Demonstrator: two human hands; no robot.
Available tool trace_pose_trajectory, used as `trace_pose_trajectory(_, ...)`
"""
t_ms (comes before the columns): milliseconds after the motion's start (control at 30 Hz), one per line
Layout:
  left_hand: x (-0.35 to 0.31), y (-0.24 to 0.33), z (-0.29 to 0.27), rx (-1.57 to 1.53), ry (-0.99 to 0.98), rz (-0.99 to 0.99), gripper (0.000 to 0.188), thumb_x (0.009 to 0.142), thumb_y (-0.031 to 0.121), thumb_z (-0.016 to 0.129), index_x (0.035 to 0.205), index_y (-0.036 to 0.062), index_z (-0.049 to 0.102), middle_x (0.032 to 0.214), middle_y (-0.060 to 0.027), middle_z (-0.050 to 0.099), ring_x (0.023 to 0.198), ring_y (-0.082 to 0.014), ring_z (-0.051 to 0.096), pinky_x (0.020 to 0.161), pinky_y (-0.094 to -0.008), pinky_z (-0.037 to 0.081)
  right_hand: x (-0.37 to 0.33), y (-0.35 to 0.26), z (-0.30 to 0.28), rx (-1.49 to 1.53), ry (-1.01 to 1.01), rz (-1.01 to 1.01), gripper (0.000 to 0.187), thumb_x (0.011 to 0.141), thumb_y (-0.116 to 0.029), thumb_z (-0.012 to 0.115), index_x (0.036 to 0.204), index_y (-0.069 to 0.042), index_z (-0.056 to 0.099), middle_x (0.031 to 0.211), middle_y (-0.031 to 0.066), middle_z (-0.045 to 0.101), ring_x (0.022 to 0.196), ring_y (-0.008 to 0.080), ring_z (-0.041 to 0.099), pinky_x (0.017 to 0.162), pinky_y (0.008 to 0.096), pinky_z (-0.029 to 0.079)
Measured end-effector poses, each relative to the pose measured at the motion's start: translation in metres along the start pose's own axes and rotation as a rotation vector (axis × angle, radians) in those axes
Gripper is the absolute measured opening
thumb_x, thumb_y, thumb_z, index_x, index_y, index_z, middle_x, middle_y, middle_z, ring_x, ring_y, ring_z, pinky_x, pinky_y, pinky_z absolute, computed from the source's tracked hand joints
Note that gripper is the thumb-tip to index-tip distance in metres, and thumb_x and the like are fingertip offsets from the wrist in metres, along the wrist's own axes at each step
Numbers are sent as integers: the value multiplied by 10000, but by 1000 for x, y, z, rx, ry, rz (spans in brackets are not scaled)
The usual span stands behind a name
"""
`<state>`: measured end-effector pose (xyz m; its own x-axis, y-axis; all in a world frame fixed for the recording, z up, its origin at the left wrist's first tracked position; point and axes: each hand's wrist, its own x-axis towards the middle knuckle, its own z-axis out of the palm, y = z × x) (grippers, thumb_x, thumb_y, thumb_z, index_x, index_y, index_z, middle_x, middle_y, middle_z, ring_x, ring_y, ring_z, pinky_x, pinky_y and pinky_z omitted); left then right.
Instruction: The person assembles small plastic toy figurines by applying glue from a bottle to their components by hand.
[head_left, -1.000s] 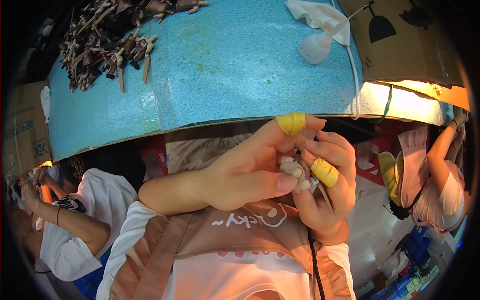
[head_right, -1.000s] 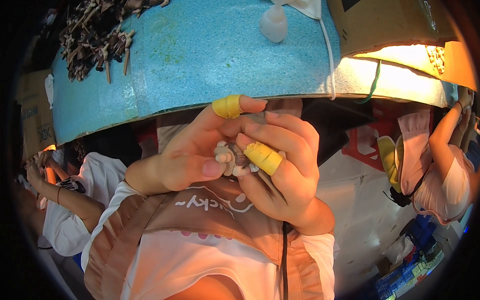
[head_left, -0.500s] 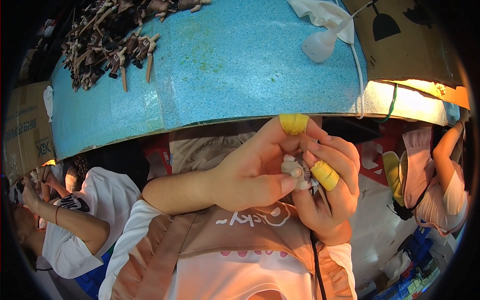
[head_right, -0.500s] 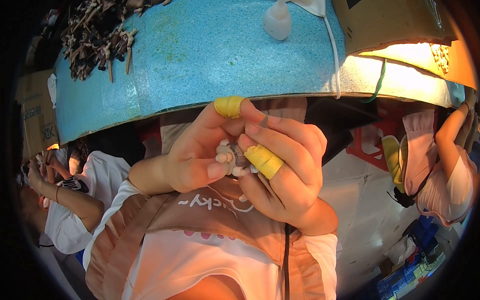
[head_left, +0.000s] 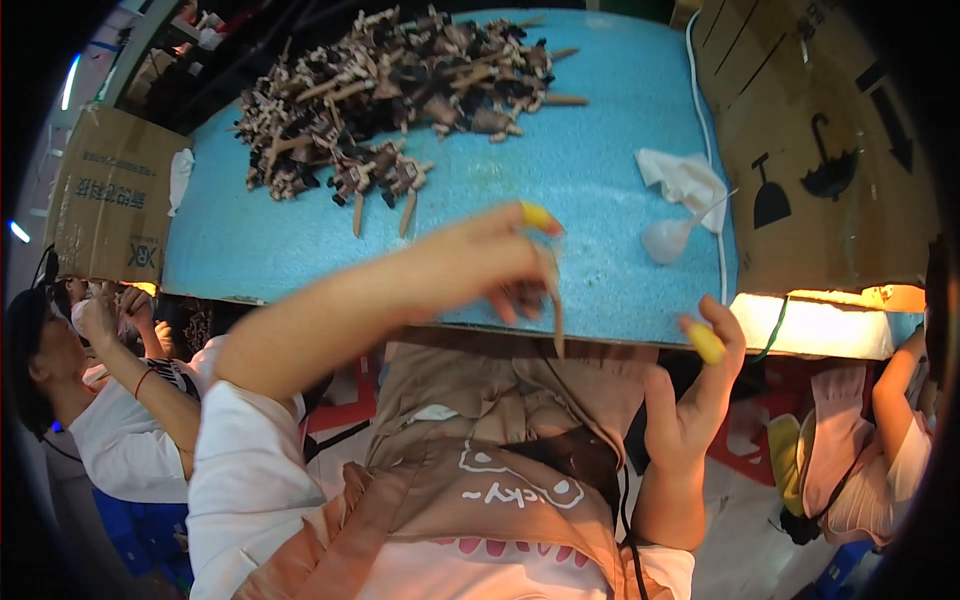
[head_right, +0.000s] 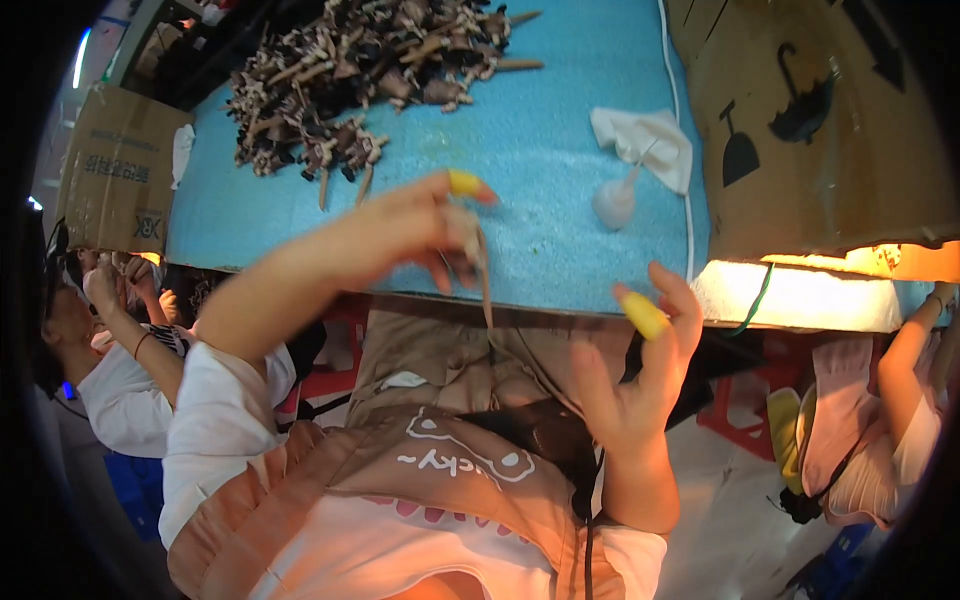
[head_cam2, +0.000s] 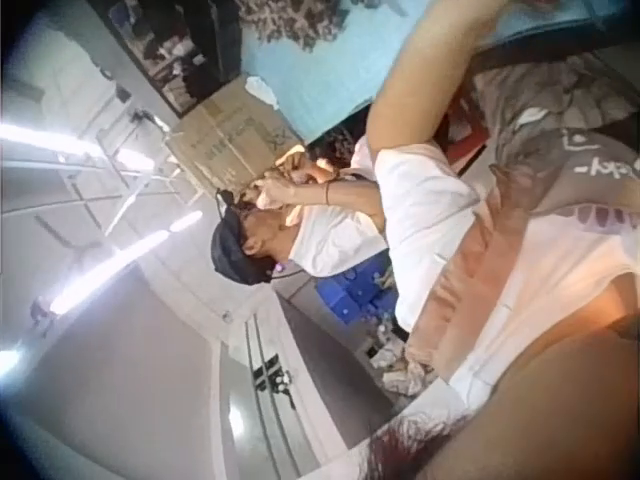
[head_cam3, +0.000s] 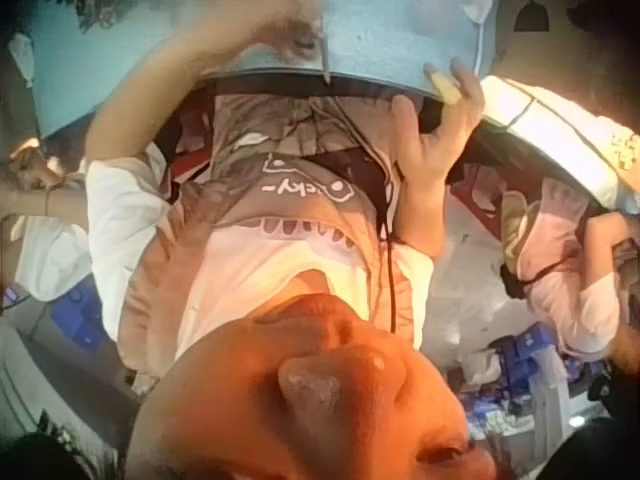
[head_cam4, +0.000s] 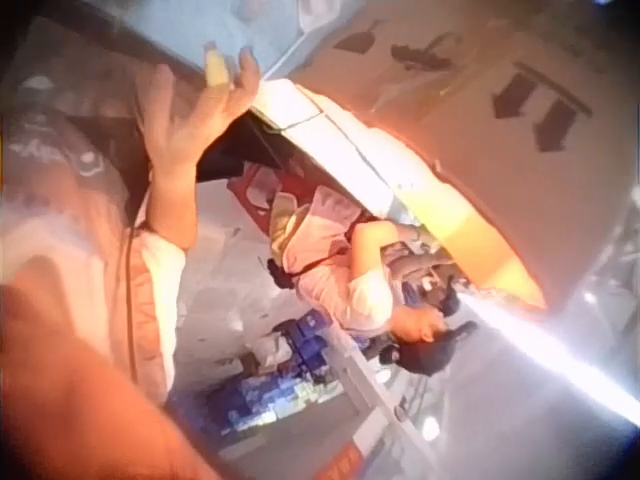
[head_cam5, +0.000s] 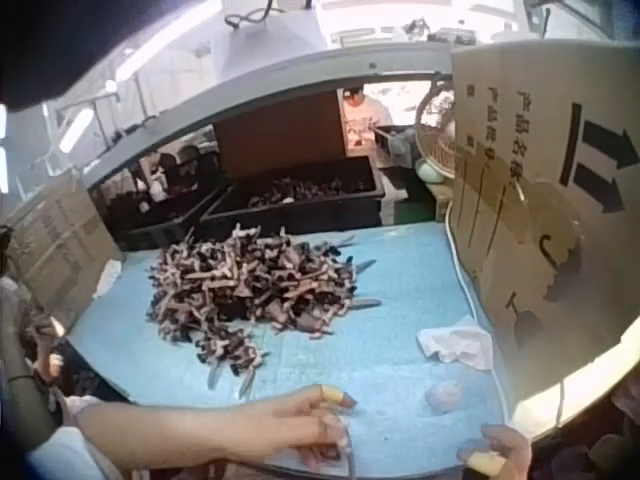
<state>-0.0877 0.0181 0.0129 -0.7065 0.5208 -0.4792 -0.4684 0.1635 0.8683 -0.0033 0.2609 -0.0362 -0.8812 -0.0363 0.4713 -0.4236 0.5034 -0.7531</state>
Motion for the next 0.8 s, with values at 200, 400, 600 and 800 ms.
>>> trace_pose_trajectory(200,5,114,-72,-17,441,879,554,905,331,422,1315,3,245,1249,-209,376,1078,-319,504,835,-379,477,35,7,18,-244,9,-104,291,675,-194,693,935,-70,655,1228,248,402,1102,386,404,935,440,311)
trace_pose_trajectory(400,3,36,-67,457,622,629,505,793,163,625,1222,2,413,1123,-120,500,964,-180,528,814,-314,447,39,17,37,-382,-19,-122,339,685,-228,673,988,-81,636,1142,196,490,1098,355,433,914,433,309)
trace_pose_trajectory(600,-22,-35,-66,1635,1147,372,545,757,269,626,1195,11,430,1340,-179,326,1252,-412,250,1006,-531,184,37,19,32,-376,-1,-134,329,682,-233,671,981,-100,632,1102,161,510,1074,338,458,865,430,336)
trace_pose_trajectory(800,2,-56,-43,1581,1065,566,374,785,71,555,1145,12,475,1229,-208,449,1219,-465,284,1009,-518,212,52,29,26,-329,24,-99,329,694,-244,661,987,-113,587,1144,112,493,1092,321,450,842,453,385)
